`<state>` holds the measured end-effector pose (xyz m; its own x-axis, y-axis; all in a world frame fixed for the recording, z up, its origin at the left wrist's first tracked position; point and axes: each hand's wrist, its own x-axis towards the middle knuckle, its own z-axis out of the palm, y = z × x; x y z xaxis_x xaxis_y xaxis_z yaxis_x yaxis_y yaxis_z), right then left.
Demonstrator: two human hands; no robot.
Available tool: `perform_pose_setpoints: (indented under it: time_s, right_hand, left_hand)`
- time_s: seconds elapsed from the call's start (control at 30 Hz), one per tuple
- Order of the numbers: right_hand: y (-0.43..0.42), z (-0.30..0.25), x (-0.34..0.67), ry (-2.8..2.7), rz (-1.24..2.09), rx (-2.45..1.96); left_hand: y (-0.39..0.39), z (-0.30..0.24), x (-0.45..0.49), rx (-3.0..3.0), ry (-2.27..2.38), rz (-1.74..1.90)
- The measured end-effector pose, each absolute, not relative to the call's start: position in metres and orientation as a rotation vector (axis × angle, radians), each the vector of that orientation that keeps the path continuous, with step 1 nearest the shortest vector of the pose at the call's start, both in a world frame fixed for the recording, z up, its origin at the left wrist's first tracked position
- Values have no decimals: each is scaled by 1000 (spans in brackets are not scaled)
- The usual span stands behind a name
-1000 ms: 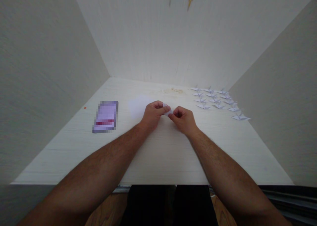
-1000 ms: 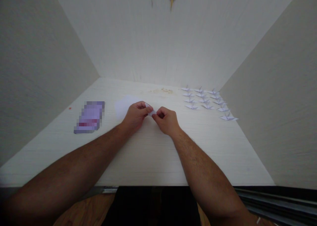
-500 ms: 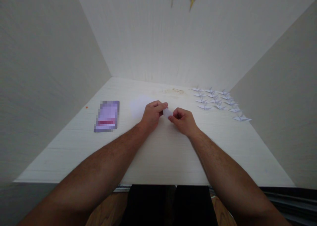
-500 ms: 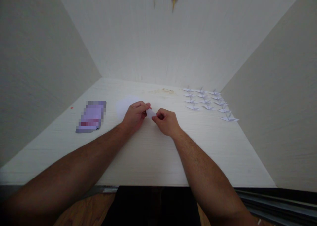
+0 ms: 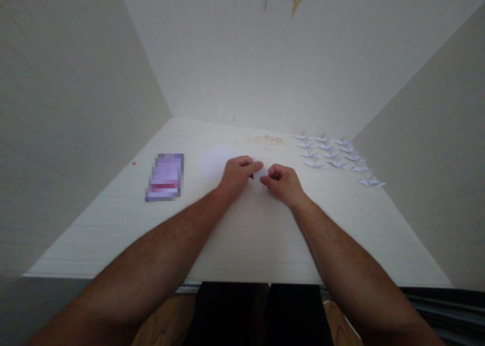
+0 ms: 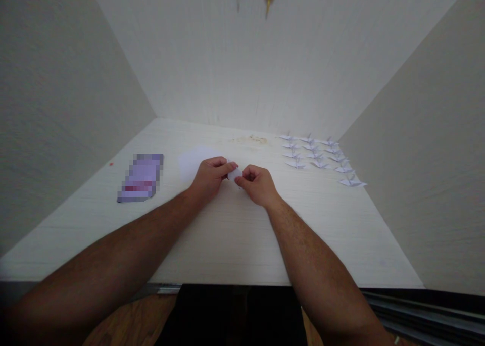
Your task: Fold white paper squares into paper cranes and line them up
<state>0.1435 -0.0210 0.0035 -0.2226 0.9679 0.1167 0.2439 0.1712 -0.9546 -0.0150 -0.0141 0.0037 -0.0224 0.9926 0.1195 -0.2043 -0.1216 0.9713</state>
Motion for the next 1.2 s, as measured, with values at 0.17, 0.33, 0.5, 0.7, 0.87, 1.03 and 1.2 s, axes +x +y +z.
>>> perform_pose_setpoints:
  time_s: [0.17, 0.33, 0.5, 0.7, 0.87, 1.03, 1.2]
  right_hand:
    - [-19, 1, 144, -1652, 1128, -1171]
    - [-19, -1, 144, -1669, 1101, -1189]
    - [-20, 2, 145, -1668, 1103, -1192]
    - [-21, 5, 144, -1633, 1111, -1219]
    - [-23, 8, 143, -1635, 1096, -1209]
    - [-22, 8, 144, -1648, 1101, -1201]
    - [-16, 6, 147, -1610, 1026, -1215]
  left_hand:
    - [-13, 1, -14, 1101, 1034, 1417]
    - [-14, 2, -13, 1048, 1015, 1459]
    - [-12, 2, -14, 1004, 1012, 1454]
    - [-13, 3, -17, 1063, 954, 1237]
    - [-14, 6, -18, 1026, 976, 1205]
    - [-15, 7, -18, 1004, 943, 1197]
    - [-13, 3, -21, 1195, 965, 1173]
